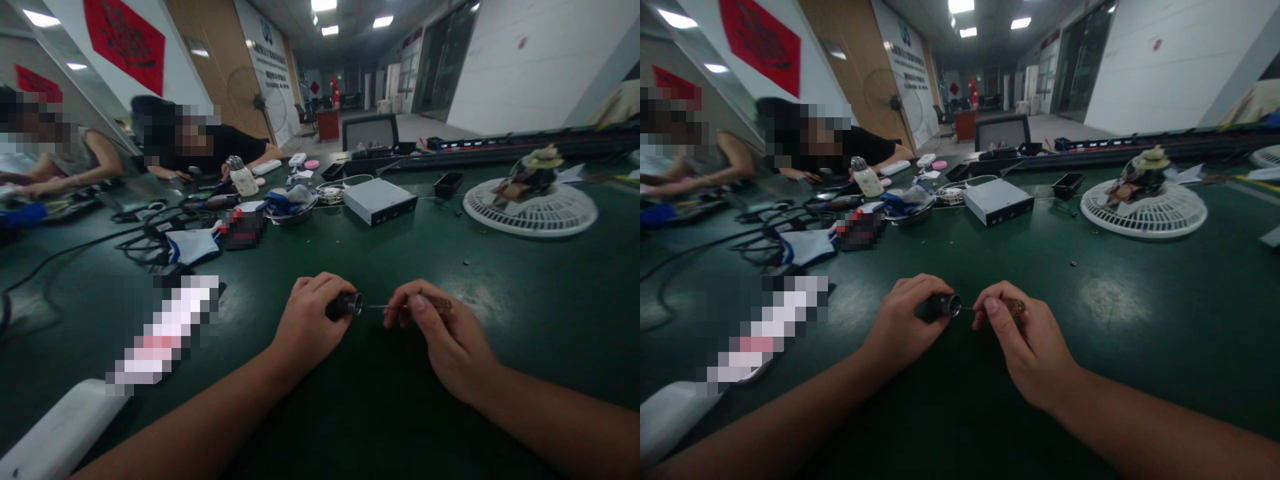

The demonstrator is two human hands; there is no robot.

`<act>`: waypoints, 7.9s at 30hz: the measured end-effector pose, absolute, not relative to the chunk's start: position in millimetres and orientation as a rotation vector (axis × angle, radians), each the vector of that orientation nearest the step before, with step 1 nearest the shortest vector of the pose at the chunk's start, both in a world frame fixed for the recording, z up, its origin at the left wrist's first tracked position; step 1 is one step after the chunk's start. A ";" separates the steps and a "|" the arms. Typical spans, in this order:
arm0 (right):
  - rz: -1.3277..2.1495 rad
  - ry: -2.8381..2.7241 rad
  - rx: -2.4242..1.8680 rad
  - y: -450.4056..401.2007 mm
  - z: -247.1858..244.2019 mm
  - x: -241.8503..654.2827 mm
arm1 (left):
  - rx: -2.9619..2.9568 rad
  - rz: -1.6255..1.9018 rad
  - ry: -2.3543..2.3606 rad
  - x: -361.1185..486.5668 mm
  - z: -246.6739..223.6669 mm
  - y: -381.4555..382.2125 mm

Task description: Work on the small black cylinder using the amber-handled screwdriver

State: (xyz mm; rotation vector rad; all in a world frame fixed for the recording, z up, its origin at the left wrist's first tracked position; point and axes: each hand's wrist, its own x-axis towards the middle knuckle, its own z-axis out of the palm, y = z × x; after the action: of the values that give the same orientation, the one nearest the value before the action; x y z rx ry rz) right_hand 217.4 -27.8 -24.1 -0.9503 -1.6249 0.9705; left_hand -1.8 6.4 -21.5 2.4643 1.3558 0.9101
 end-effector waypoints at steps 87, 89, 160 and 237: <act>0.937 -1.655 -0.706 -32.5 -30.1 221.6 | 2.422 0.949 1.415 0.6 -21.5 6.0; 0.928 -1.669 -0.764 -31.9 -28.8 221.3 | 2.438 0.947 1.406 1.1 -21.5 5.6; 0.980 -1.739 -1.158 -15.5 -32.0 214.2 | 2.512 0.852 1.218 1.1 -21.7 5.7; 0.912 -1.689 -0.907 -25.3 -23.7 219.8 | 2.484 0.999 1.204 -0.2 -22.5 4.7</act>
State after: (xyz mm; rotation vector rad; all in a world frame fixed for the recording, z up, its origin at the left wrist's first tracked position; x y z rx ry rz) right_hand 219.8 -25.3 -23.7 -0.9074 -1.6890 0.9117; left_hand -0.2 4.7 -22.5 2.4842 1.2036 0.9992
